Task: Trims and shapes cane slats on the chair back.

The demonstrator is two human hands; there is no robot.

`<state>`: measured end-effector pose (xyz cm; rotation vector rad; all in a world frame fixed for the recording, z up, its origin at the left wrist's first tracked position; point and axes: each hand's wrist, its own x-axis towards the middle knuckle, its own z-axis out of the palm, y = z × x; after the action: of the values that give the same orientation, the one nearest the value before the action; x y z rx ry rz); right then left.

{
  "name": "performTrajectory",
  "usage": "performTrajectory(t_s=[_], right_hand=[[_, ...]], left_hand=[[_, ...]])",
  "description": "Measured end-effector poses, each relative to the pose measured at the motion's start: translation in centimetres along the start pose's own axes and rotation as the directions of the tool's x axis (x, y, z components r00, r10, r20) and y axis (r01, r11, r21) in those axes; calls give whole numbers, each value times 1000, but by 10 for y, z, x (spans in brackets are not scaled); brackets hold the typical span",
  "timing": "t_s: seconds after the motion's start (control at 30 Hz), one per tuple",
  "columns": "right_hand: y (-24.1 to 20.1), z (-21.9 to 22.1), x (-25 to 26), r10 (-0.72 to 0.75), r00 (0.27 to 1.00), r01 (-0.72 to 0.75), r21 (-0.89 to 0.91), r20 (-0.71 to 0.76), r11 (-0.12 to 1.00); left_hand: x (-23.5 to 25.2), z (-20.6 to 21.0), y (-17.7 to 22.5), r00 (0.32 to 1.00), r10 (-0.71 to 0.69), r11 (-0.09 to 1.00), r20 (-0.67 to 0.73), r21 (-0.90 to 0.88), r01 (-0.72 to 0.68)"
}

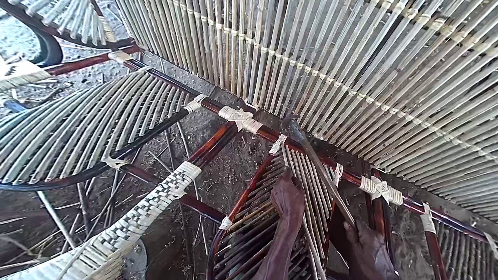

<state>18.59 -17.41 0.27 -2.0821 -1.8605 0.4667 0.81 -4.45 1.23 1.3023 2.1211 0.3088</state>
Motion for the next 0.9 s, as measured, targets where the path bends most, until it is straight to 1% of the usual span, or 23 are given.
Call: performTrajectory(t_s=[0.1, 0.13, 0.33, 0.4, 0.43, 0.47, 0.5, 0.53, 0.57, 0.6, 0.63, 0.67, 0.73, 0.8, 0.83, 0.87, 0.9], right_hand=[[6, 7, 6, 79, 989, -69, -79, 126, 995], [7, 8, 8, 86, 988, -77, -78, 130, 994], [-4, -7, 3, -22, 1000, 22, 37, -21, 999], [-5, -5, 3, -56, 995, 62, 65, -85, 996], [-6, -2, 3, -57, 994, 62, 58, -93, 996], [-6, 0, 3, -37, 997, 39, 37, -63, 999], [-6, 2, 3, 15, 1000, -15, 15, 23, 1000], [-5, 1, 5, 95, 983, -96, 2, 159, 995], [-2, 1, 9, 170, 945, -174, -9, 278, 985], [0, 1, 11, 198, 925, -205, -13, 325, 979], [2, 0, 13, 185, 930, -194, -1, 317, 981], [0, 0, 11, 145, 952, -157, 26, 269, 987], [-8, -3, 4, 54, 991, -63, 80, 119, 995], [-10, -3, 1, -20, 999, 24, 93, -41, 995], [-9, 0, 0, -39, 995, 47, 84, -88, 995], [-9, 3, -1, -39, 995, 45, 62, -91, 997], [-8, 6, -1, -9, 999, 10, 35, -31, 999]], left_hand=[[0, 0, 0, 1000, -4, 1000, -2, -1, 4], [1, 1, 0, 1000, -3, 1000, -8, -1, 3], [1, 2, 0, 1000, -3, 1000, -22, -8, 3], [0, 2, 0, 1000, -1, 1000, -22, -7, 1], [0, 1, 0, 1000, -3, 1000, -17, -2, 3], [0, 0, 1, 1000, -6, 1000, -14, 5, 6], [0, 0, 1, 1000, -8, 1000, -7, 7, 8], [0, 0, 1, 1000, -8, 1000, -5, 5, 8], [0, 1, 1, 1000, -6, 1000, -6, 3, 6], [0, 1, 1, 1000, -3, 1000, -6, 0, 3], [1, 1, 1, 1000, -3, 1000, -8, -2, 3], [1, 0, 1, 1000, -5, 1000, -10, -1, 5], [-1, 1, -1, 1000, 4, 1000, -22, -1, -4], [0, 2, -1, 999, 27, 1000, -47, -8, -27], [0, 2, -2, 998, 30, 1000, -53, -6, -30], [0, 2, -2, 998, 30, 1000, -57, -6, -31], [1, 2, -3, 998, 26, 1000, -55, -6, -27]])
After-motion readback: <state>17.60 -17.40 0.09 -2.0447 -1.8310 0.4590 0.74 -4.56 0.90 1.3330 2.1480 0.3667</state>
